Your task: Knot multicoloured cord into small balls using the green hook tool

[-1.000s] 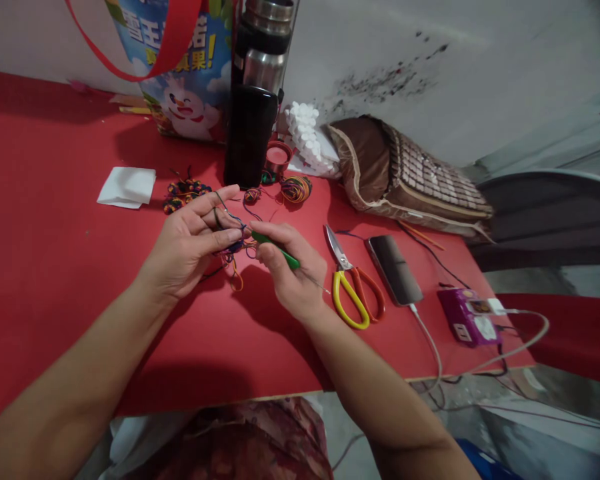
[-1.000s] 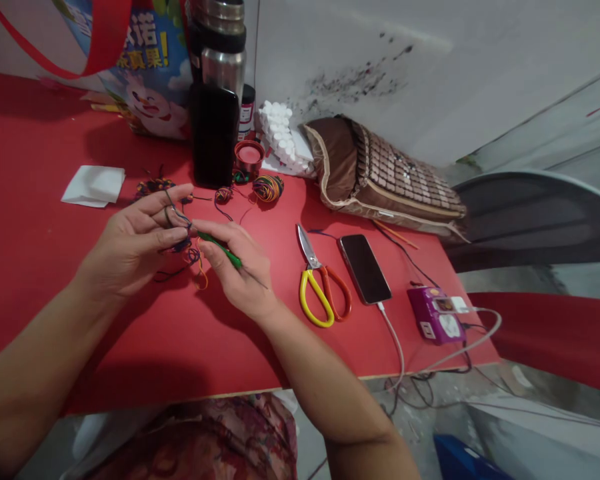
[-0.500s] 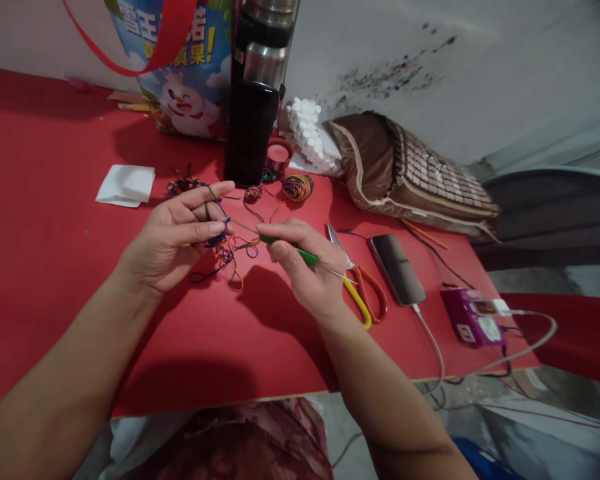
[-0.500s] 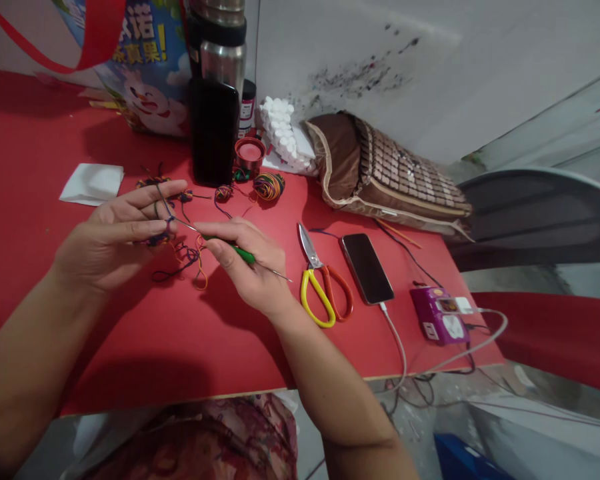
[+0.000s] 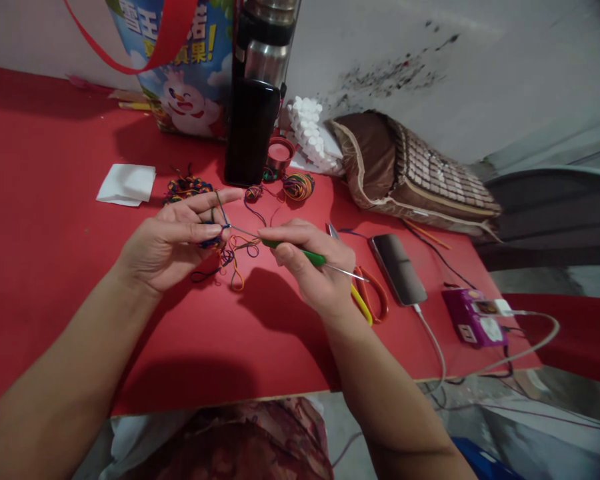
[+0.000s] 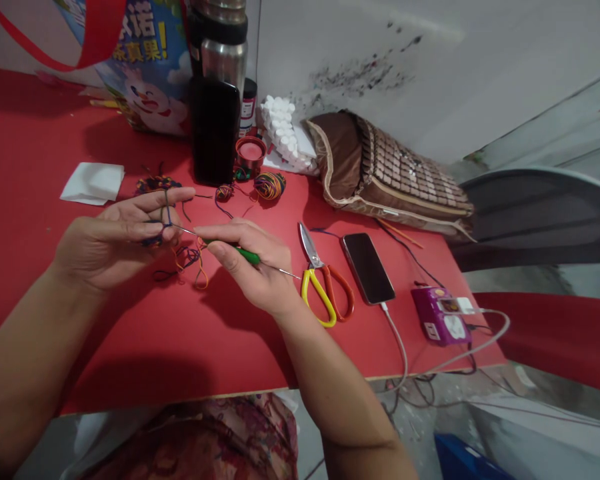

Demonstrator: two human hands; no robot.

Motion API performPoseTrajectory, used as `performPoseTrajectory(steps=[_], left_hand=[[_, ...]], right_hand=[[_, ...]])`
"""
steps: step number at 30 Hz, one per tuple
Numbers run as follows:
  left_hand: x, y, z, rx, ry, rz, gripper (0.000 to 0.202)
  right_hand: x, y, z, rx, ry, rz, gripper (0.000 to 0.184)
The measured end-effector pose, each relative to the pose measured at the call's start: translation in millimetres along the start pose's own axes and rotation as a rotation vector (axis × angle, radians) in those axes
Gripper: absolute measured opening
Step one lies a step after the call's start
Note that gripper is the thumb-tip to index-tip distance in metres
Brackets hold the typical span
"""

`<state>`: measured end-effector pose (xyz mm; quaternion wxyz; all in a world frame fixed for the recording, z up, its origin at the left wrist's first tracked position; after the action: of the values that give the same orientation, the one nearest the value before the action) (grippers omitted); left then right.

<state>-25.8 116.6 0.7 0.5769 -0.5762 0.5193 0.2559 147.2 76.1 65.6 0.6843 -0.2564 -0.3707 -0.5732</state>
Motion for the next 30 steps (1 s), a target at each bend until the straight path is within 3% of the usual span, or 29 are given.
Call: performPoseTrajectory(steps=[15,30], left_hand=[[7.1,-2.4,-1.0,0.013,0.100,-0.078,0.050],[2.0,-0.3,0.6,0.025,0.043,-0.074,0.050]], right_hand=[[1.7,-5.8,0.2,0.051,-0.016,0.006,0.018],[-4.4,-0.1,0.9,-0.006,-0.068,-0.001,0.018]])
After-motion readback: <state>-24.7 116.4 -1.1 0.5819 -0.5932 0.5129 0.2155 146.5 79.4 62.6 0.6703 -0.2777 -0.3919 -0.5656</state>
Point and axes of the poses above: each hand's wrist, its own z-axis towards the middle knuckle, its own y-axis out of the back of the hand, x = y × z, the point moved 10 cm from there along z, towards the middle knuckle, and after that the axes turned 9 degrees about z, right-handed, at the moved point
